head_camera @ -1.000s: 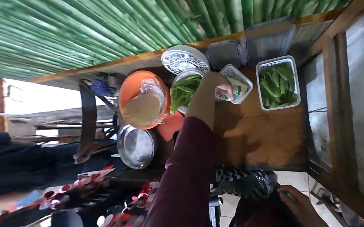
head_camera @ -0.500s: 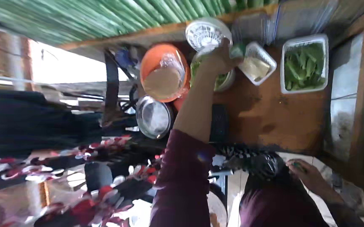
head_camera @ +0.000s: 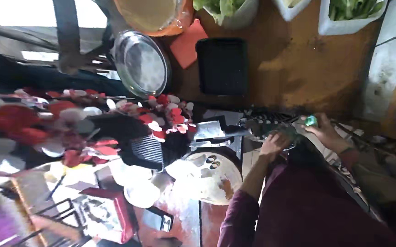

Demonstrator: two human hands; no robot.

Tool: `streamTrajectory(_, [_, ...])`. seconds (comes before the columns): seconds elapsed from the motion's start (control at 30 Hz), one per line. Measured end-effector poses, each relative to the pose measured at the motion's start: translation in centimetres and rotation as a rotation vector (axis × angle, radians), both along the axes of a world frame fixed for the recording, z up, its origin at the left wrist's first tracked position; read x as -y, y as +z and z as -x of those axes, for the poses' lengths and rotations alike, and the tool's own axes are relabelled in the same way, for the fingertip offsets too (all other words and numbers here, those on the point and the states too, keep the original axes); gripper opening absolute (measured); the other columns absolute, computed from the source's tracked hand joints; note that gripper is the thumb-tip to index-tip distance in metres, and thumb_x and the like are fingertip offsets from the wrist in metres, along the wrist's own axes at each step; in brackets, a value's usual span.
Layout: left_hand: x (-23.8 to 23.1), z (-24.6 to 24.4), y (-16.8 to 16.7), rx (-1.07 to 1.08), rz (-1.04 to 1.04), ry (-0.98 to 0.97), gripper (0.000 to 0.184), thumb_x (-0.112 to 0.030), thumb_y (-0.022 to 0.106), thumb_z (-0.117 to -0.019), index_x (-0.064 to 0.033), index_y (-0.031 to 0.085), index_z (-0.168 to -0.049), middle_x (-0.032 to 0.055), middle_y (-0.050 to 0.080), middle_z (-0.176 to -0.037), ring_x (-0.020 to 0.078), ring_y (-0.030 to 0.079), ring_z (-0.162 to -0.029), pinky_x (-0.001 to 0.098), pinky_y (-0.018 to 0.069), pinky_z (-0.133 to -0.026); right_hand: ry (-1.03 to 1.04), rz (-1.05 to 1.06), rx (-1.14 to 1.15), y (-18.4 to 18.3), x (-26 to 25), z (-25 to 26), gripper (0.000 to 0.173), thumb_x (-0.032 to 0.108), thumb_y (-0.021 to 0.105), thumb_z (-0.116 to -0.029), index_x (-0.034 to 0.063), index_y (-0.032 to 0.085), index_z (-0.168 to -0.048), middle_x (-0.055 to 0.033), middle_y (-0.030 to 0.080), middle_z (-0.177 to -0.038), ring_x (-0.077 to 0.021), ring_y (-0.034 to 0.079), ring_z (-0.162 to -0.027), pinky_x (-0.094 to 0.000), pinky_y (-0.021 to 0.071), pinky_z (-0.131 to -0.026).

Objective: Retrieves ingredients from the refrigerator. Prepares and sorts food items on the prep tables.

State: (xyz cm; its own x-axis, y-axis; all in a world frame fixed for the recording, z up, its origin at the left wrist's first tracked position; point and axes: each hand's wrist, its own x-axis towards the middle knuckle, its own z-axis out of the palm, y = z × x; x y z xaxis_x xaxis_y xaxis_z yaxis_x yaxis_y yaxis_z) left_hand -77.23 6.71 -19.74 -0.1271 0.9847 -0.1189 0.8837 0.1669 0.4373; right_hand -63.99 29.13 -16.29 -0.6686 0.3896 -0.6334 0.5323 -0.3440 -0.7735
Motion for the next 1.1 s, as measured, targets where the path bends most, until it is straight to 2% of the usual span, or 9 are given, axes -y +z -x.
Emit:
streamTrajectory(0.1, [2.1,-0.9,-2.0,0.239,0.368,0.258,0.033,-0.003,0.058,-0.0999,-0.0094,0.069,-0.130,0.0086,0.050,-0.156,0.0333,0.039,-0.149,0.0533,0.0288,-0.123,0.202,-0.199,0.015,-1.5,1.5,1.7,0.053,0.022,0.072,-0.0940,0.0202,0.052,-0.143,-0.0081,0.061,-0.140,-0.0245,0.065,-0.116,-0.0497,0.0565,-0.092])
streamTrajectory(0.2, [3.4,-0.9,-3.2,0.258,0.523,0.487,0.042,-0.014,0.055,-0.1043,-0.0092,0.057,-0.146,0.0113,0.044,-0.161,0.0350,0.030,-0.153,0.0533,0.0246,-0.126,0.310,-0.314,-0.017,-4.6,3.6,6.6,0.051,0.027,0.075,-0.0937,0.0185,0.060,-0.142,-0.0090,0.062,-0.139,-0.0206,0.062,-0.125,-0.0451,0.0533,-0.105])
streamTrajectory(0.3, [3.8,-1.5,-2.8,0.343,0.592,0.670,0.049,-0.020,0.059,-0.1023,-0.0161,0.053,-0.150,0.0102,0.043,-0.161,0.0352,0.030,-0.153,0.0550,0.0302,-0.123,0.316,-0.340,-0.012,-8.0,6.4,10.2,0.060,0.019,0.075,-0.0919,0.0173,0.052,-0.148,-0.0118,0.061,-0.141,-0.0250,0.062,-0.126,-0.0491,0.0520,-0.106])
streamTrajectory(0.4, [4.2,-2.5,-3.2,0.358,0.715,0.641,0.058,-0.022,0.060,-0.1020,-0.0130,0.043,-0.157,0.0123,0.034,-0.166,0.0379,0.023,-0.155,0.0559,0.0284,-0.123,0.303,-0.439,0.021,-10.4,8.5,11.9,0.070,0.012,0.081,-0.0859,0.0125,0.044,-0.145,-0.0177,0.062,-0.134,-0.0334,0.064,-0.120,-0.0541,0.0540,-0.101])
streamTrajectory(0.5, [3.4,-3.0,-2.7,0.422,0.830,0.737,0.060,-0.020,0.062,-0.1002,-0.0108,0.043,-0.156,0.0157,0.027,-0.168,0.0389,0.034,-0.150,0.0560,0.0411,-0.115,0.471,-0.545,0.091,-12.1,9.3,10.9,0.059,0.007,0.069,-0.0949,0.0095,0.043,-0.148,-0.0210,0.056,-0.142,-0.0381,0.058,-0.129,-0.0562,0.0492,-0.107])
streamTrajectory(0.6, [2.6,-3.3,-2.7,0.419,0.917,0.757,0.054,-0.018,0.060,-0.1011,-0.0070,0.047,-0.152,0.0149,0.038,-0.163,0.0371,0.041,-0.147,0.0570,0.0411,-0.114,0.504,-0.609,0.135,-15.5,9.4,9.5,0.061,0.021,0.079,-0.0898,0.0110,0.053,-0.144,-0.0204,0.056,-0.143,-0.0380,0.055,-0.132,-0.0561,0.0465,-0.110])
streamTrajectory(0.7, [2.4,-3.6,-2.3,0.445,0.908,0.790,0.049,-0.018,0.060,-0.1008,-0.0074,0.053,-0.148,0.0147,0.046,-0.158,0.0362,0.045,-0.143,0.0571,0.0426,-0.112,0.400,-0.518,0.207,-17.1,8.7,9.3,0.050,0.023,0.074,-0.0942,0.0120,0.061,-0.141,-0.0195,0.061,-0.139,-0.0376,0.056,-0.132,-0.0572,0.0436,-0.113])
streamTrajectory(0.9, [3.2,-4.8,-0.4,0.491,0.818,0.771,0.055,-0.019,0.050,-0.1061,-0.0053,0.037,-0.158,0.0138,0.028,-0.168,0.0300,0.026,-0.156,0.0474,0.0282,-0.125,0.507,-0.502,0.417,-16.9,7.0,10.4,0.047,0.037,0.067,-0.0989,0.0173,0.062,-0.141,-0.0185,0.064,-0.137,-0.0398,0.057,-0.131,-0.0634,0.0418,-0.110])
streamTrajectory(1.1, [4.2,-6.0,0.5,0.359,0.865,0.557,0.070,-0.031,0.050,-0.1058,0.0016,0.023,-0.162,0.0185,0.009,-0.172,0.0373,0.004,-0.159,0.0539,0.0112,-0.129,0.619,-0.563,0.389,-15.8,6.1,9.8,0.050,0.035,0.068,-0.0977,0.0113,0.060,-0.141,-0.0203,0.063,-0.136,-0.0407,0.057,-0.130,-0.0639,0.0431,-0.109])
